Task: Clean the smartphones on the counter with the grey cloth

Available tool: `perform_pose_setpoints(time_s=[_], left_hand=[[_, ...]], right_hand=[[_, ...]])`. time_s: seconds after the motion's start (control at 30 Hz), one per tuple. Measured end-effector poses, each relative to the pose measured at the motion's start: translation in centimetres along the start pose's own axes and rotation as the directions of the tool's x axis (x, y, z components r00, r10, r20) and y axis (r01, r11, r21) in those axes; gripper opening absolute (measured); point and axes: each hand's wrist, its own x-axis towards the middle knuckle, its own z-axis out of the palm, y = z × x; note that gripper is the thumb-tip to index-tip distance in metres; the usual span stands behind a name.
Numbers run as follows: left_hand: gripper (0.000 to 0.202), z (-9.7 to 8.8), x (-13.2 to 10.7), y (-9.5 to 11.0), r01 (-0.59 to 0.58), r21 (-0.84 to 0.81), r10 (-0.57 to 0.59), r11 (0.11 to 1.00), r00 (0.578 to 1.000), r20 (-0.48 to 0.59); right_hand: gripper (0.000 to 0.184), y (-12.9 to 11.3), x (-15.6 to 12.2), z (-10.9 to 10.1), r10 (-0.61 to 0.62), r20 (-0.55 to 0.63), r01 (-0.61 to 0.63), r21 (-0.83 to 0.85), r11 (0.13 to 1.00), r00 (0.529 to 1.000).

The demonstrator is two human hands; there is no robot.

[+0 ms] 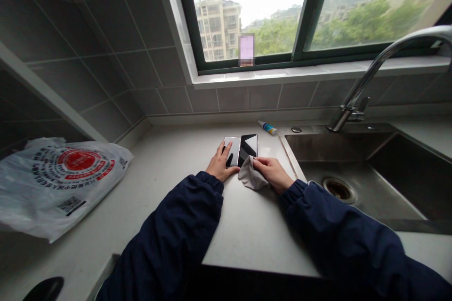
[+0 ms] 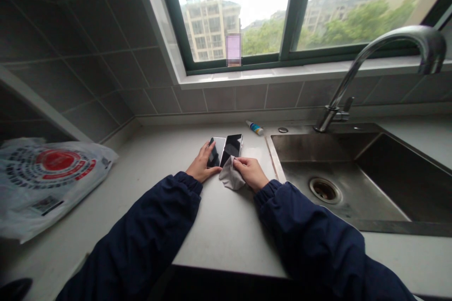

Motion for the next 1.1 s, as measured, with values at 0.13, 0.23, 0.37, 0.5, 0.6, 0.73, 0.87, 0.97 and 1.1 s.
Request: perform_pose_setpoints(time_s=[0.13,0.23,0.37,0.5,0.6,0.73,0.87,0.97,1.1], left_hand=[[0.107,-0.24,0.05,0.2,0.009,0.024,-0.01,1.0,1.0,0.014],[0.108,-0.31,0.02,0.42,0.017,0.033,-0.018,0.999,1.0,0.006],[0.106,-0.28,-0.09,0.67,0.048,0.044,-0.048,0.998,0.999,0.004],[0.105,-0.26,-0.16,0.64,0.047,0.045,-0.048,0.998,0.999,0.008],[0.104,-0.22,-0.15,0.47,0.04,0.04,-0.04,0.998,0.999,0.006],[0.103,-0.08,-0.13,0.23,0.04,0.033,-0.039,0.999,0.999,-0.01],[0.103,0.05,-0.11,0.04,0.034,0.011,-0.033,0.999,0.999,-0.03],[0.105,0.06,-0.11,0.04,0.037,0.0,-0.037,0.999,0.999,-0.028],[0.106,-0.07,-0.13,0.43,0.008,-0.021,-0.01,1.0,0.998,-0.063]], right_hand=[[0.05,0.23,0.02,0.0,-0.013,-0.044,0.012,-0.011,1.0,0.999],[0.051,0.35,-0.04,0.07,-0.012,-0.06,0.011,-0.004,1.0,0.998],[0.055,0.46,-0.12,0.14,-0.002,-0.073,0.004,0.018,1.0,0.997],[0.055,0.48,-0.16,0.16,0.008,-0.081,-0.005,0.037,0.999,0.997],[0.053,0.44,-0.16,0.16,0.012,-0.092,-0.008,0.048,0.999,0.996],[0.052,0.42,-0.1,0.13,0.014,-0.11,-0.008,0.059,0.998,0.994],[0.051,0.4,-0.01,0.09,0.005,-0.126,0.003,0.061,0.998,0.992],[0.05,0.3,-0.01,0.07,-0.002,-0.139,0.012,0.067,0.998,0.99],[0.048,0.14,-0.09,0.15,-0.011,-0.146,0.023,0.078,0.997,0.989]])
